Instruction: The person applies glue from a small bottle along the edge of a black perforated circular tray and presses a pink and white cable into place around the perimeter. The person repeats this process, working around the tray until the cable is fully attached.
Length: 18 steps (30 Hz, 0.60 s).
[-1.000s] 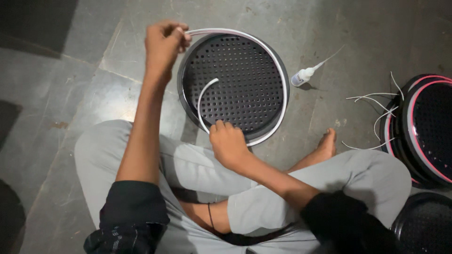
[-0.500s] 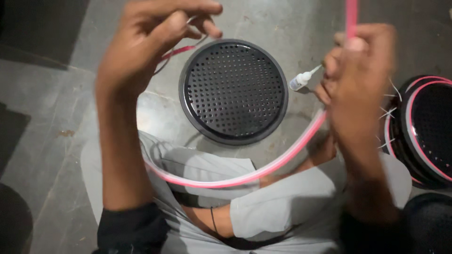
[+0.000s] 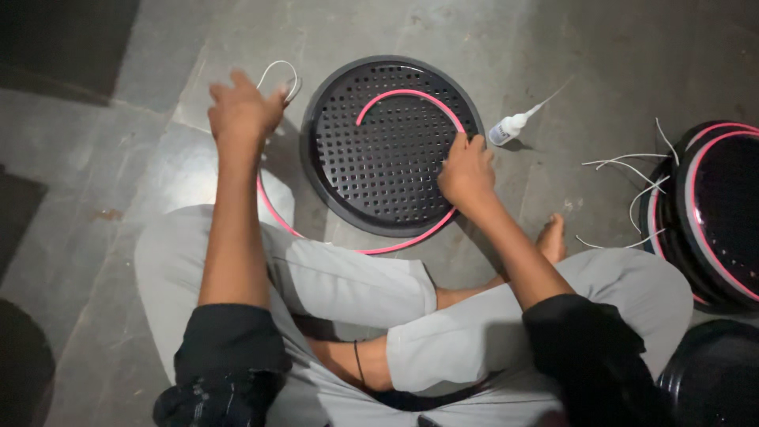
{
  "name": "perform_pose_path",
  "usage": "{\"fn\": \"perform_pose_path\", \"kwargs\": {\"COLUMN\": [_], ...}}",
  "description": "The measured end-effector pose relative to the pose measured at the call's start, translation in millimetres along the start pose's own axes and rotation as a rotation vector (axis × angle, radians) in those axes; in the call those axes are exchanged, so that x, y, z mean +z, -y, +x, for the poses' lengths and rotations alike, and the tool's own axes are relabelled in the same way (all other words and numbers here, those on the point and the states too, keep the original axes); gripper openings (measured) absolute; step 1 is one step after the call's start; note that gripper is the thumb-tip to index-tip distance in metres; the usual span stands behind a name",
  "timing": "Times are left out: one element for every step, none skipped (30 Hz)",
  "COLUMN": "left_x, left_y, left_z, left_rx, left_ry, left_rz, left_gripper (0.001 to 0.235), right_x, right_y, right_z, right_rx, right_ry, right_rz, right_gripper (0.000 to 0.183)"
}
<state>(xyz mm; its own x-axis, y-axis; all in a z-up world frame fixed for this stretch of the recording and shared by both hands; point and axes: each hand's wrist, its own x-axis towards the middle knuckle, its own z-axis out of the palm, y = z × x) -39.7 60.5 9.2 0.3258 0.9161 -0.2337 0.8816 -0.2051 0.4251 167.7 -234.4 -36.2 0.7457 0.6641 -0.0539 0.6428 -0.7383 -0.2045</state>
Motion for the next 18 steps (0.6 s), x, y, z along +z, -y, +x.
{"fn": "perform_pose_path", "kwargs": {"left_x": [2.7, 8.9, 18.1, 26.5, 34.9, 45.0, 55.8, 63.3, 69.5, 74.7, 79.3, 83.7, 88.0, 93.0, 97.4, 100.3, 103.7, 107.1], "left_y": [4.1, 6.9, 8.4, 13.2, 18.7, 22.4, 26.8, 31.2, 31.3, 30.5, 26.9, 22.3, 12.7, -1.7, -11.9, -19.5, -23.8, -26.3], "left_z": [-0.8, -1.0, 0.6, 4.8, 11.6, 19.3, 25.4, 32.8, 40.9, 45.6, 47.4, 45.3, 42.0, 38.2, 31.3, 25.1, 17.5, 10.3], "left_rx": [-0.150, -0.219, -0.288, -0.357, -0.275, -0.193, -0.110, -0.034, 0.051, 0.136, 0.211, 0.286, 0.363, 0.470, 0.568, 0.666, 0.706, 0.746], "left_ry": [0.060, 0.087, 0.111, 0.136, 0.123, 0.109, 0.102, 0.110, 0.116, 0.121, 0.044, -0.033, -0.112, -0.210, -0.306, -0.403, -0.402, -0.401], "left_rz": [0.039, 0.061, 0.083, 0.104, 0.120, 0.137, 0.153, 0.181, 0.207, 0.233, 0.194, 0.154, 0.110, 0.045, -0.018, -0.082, -0.062, -0.043], "left_gripper": [0.086, 0.087, 0.087, 0.088, 0.074, 0.060, 0.047, 0.042, 0.037, 0.034, 0.031, 0.029, 0.027, 0.023, 0.019, 0.014, 0.018, 0.021], "right_x": [-3.4, -7.3, -10.0, -11.4, -12.5, -11.6, -9.3, -6.2, -4.4, -2.2, 0.4, 2.5, 2.6, 2.6, 3.8, 4.2, 5.1, 6.1], "right_y": [2.6, 3.0, 2.9, 2.1, 0.2, -1.0, -3.2, -4.9, -7.5, -8.9, -8.7, -8.1, -8.3, -8.0, -6.1, -5.4, -4.3, -2.8], "right_z": [-0.9, -1.7, -1.6, -1.9, -2.1, -1.6, -2.3, -2.3, -1.3, 0.0, 1.6, 3.2, 5.4, 6.8, 6.6, 5.6, 3.8, 2.8], "right_rx": [0.019, 0.039, 0.057, 0.047, 0.039, 0.031, 0.014, -0.003, -0.015, 0.017, 0.052, 0.087, 0.106, 0.125, 0.139, 0.157, 0.172, 0.187], "right_ry": [0.010, 0.019, 0.028, 0.014, -0.001, -0.016, -0.029, -0.043, -0.062, -0.041, -0.021, -0.001, -0.002, -0.004, 0.002, -0.002, -0.001, -0.001], "right_rz": [-0.021, -0.041, -0.061, -0.051, -0.042, -0.032, -0.041, -0.050, -0.059, -0.077, -0.094, -0.111, -0.122, -0.133, -0.143, -0.101, -0.062, -0.022], "right_gripper": [0.058, 0.061, 0.065, 0.066, 0.068, 0.070, 0.070, 0.069, 0.069, 0.066, 0.063, 0.061, 0.063, 0.065, 0.067, 0.068, 0.069, 0.071]}}
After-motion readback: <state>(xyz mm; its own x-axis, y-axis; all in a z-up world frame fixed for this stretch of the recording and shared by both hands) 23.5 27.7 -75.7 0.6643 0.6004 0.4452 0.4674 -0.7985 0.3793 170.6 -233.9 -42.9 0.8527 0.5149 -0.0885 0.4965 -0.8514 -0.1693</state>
